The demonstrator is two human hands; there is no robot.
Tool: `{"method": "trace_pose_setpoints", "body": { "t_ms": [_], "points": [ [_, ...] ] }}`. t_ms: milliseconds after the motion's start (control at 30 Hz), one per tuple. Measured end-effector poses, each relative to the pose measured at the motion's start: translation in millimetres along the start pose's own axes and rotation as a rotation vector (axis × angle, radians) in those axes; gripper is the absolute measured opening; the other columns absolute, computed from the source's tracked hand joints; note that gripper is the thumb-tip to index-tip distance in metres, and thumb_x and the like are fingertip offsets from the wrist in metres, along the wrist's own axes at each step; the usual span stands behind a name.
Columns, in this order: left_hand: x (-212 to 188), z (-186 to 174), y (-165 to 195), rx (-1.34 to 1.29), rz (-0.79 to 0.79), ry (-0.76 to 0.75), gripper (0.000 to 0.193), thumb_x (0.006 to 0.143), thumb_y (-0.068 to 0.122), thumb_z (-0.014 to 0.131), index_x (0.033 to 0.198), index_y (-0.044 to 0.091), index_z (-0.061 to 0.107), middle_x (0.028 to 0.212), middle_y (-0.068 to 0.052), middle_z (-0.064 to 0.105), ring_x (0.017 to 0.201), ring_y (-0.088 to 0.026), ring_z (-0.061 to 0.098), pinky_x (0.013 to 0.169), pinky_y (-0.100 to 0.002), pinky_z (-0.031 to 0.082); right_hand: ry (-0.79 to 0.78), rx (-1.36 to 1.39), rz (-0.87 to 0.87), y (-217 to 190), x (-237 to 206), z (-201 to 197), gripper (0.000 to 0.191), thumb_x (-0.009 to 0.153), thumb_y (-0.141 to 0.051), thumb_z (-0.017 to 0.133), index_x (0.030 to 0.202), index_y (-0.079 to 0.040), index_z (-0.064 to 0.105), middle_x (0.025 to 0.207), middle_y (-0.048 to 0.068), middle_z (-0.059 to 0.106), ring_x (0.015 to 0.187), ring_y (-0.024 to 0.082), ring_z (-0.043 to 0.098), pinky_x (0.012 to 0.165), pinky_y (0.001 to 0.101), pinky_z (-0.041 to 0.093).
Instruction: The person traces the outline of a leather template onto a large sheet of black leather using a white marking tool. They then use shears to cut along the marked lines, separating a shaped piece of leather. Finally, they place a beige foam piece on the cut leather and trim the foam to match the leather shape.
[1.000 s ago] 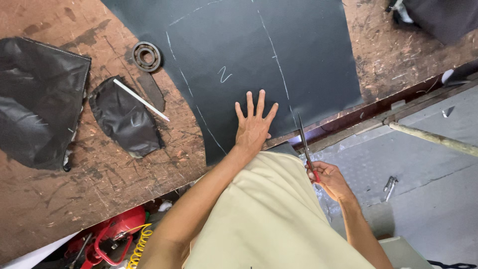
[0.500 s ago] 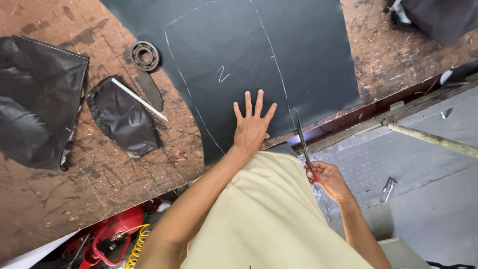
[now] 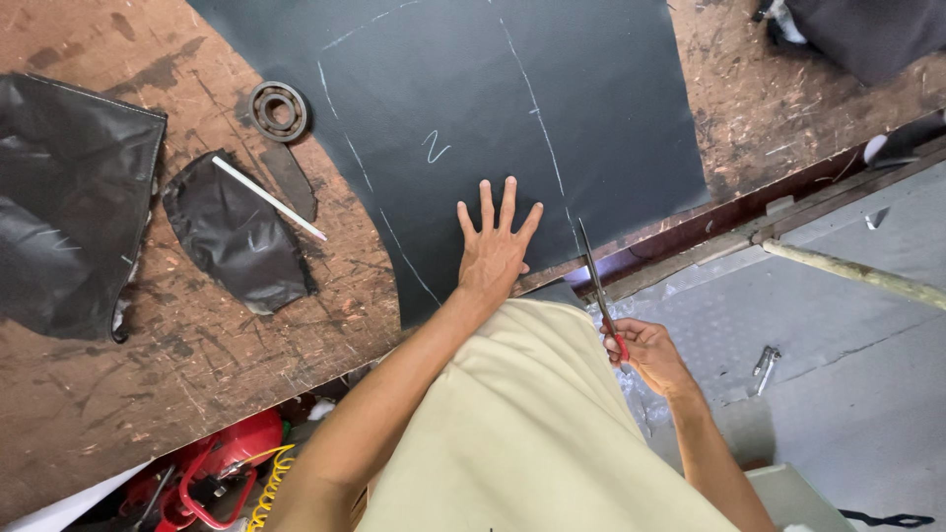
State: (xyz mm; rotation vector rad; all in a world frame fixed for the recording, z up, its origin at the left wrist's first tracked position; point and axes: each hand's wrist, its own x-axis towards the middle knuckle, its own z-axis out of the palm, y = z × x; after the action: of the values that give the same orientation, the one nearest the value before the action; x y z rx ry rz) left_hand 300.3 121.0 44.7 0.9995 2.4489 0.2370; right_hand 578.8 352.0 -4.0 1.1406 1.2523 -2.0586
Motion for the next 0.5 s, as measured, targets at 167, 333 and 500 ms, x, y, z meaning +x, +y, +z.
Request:
{"method": "trace_pose_setpoints", "body": {
  "t_ms": [167, 333, 500],
  "points": [
    [0, -2, -1, 0.010, 0.001, -0.010, 0.100, 0.074, 0.041, 0.085, 0.158, 0.023, 0.035, 0.165, -0.026, 0.008, 0.149, -0.054, 0.015, 0.111, -0.076, 0.023, 0.026, -0.021, 0.000, -6, 2, 8, 0.026, 0.087, -0.003, 0.074, 0.110, 0.007, 0.070, 0.084, 0.008, 0.070, 0.066, 0.015, 0.063, 0.061, 0.0296, 0.052],
    [-1, -2, -2, 0.014, 0.010, 0.015, 0.099, 0.074, 0.040, 0.085, 0.158, 0.023, 0.036, 0.165, -0.026, 0.010, 0.149, -0.053, 0.015, 0.112, -0.076, 0.024, 0.038, 0.014, -0.024, -14, 12, 15, 0.025, 0.087, -0.004, 0.073, 0.110, 0.006, 0.070, 0.085, 0.008, 0.070, 0.068, 0.014, 0.063, 0.062, 0.0280, 0.051],
    [-2, -4, -3, 0.009, 0.018, 0.036, 0.098, 0.074, 0.039, 0.085, 0.158, 0.022, 0.037, 0.165, -0.027, 0.010, 0.149, -0.054, 0.016, 0.111, -0.076, 0.025, 0.065, -0.025, -0.034, -15, 13, 19, 0.027, 0.086, -0.002, 0.074, 0.111, 0.008, 0.070, 0.084, 0.009, 0.070, 0.066, 0.015, 0.062, 0.060, 0.0294, 0.050]
  ]
}}
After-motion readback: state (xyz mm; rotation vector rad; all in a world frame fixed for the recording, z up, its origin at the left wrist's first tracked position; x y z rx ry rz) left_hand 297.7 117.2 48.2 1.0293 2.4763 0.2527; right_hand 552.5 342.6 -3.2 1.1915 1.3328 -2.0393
